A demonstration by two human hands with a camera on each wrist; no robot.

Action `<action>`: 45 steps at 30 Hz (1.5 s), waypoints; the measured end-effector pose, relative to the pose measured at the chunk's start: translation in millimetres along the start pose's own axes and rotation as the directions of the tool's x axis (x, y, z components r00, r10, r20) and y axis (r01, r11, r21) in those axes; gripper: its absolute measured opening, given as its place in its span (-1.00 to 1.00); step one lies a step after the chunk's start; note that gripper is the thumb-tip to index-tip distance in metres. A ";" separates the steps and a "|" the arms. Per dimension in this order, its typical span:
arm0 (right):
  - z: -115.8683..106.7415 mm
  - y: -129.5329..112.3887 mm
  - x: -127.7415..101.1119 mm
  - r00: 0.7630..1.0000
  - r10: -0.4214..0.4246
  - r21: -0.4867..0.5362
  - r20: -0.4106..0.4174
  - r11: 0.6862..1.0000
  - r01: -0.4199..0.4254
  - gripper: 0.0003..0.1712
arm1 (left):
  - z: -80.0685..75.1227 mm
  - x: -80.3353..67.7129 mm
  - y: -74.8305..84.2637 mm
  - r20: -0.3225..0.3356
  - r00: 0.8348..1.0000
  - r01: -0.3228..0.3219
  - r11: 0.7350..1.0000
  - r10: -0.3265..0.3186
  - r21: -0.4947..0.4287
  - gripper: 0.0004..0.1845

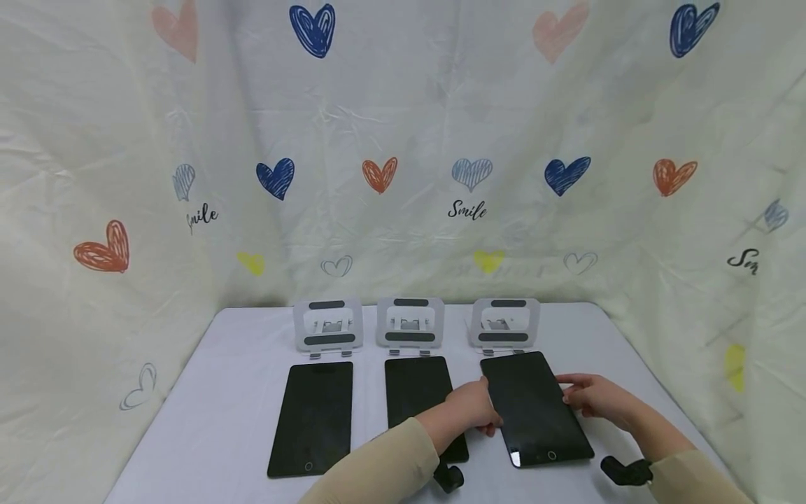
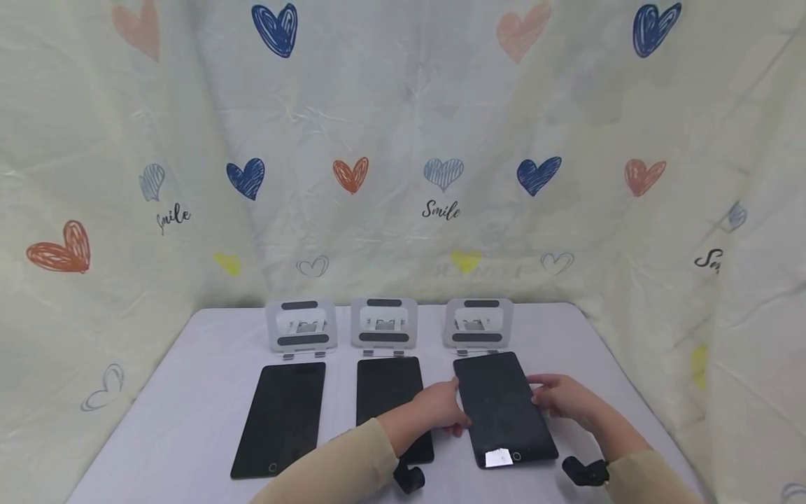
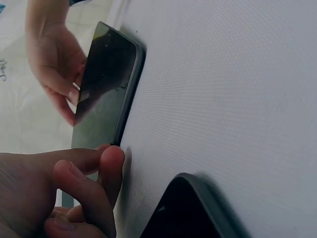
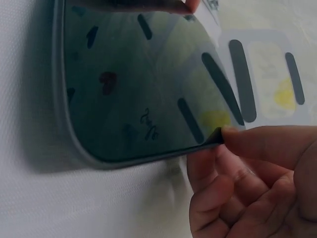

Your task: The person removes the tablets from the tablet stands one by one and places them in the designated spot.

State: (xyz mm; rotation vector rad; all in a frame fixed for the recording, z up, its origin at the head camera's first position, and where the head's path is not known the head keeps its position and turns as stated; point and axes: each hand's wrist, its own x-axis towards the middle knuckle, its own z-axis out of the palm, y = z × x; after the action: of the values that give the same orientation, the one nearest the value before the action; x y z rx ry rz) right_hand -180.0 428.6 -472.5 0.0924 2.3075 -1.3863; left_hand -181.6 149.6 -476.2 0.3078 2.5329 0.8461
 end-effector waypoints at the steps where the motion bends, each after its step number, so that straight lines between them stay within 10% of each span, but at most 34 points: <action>1: -0.1 0.0 0.4 1.000 0.004 -0.002 -0.001 1.000 -0.004 -0.30 | -0.3 0.0 0.7 0.004 1.000 0.001 1.000 -0.001 -0.003 -0.12; 13: 8.4 -12.7 3.8 0.984 0.114 -0.079 -0.133 0.989 -0.126 -0.46 | 4.2 5.1 5.1 -0.006 1.000 -0.002 1.000 0.002 0.008 -0.10; 45: 12.0 -16.8 6.6 0.977 0.021 -0.289 -0.211 0.954 -0.083 -0.54 | 8.9 8.7 2.6 -0.048 0.999 -0.003 1.000 0.003 0.002 -0.21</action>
State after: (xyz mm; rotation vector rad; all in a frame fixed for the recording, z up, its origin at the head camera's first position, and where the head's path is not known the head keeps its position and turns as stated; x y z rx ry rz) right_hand -186.6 409.0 -466.1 0.2108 2.6373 -1.0307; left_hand -184.7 159.2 -484.0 0.2953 2.5786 0.8623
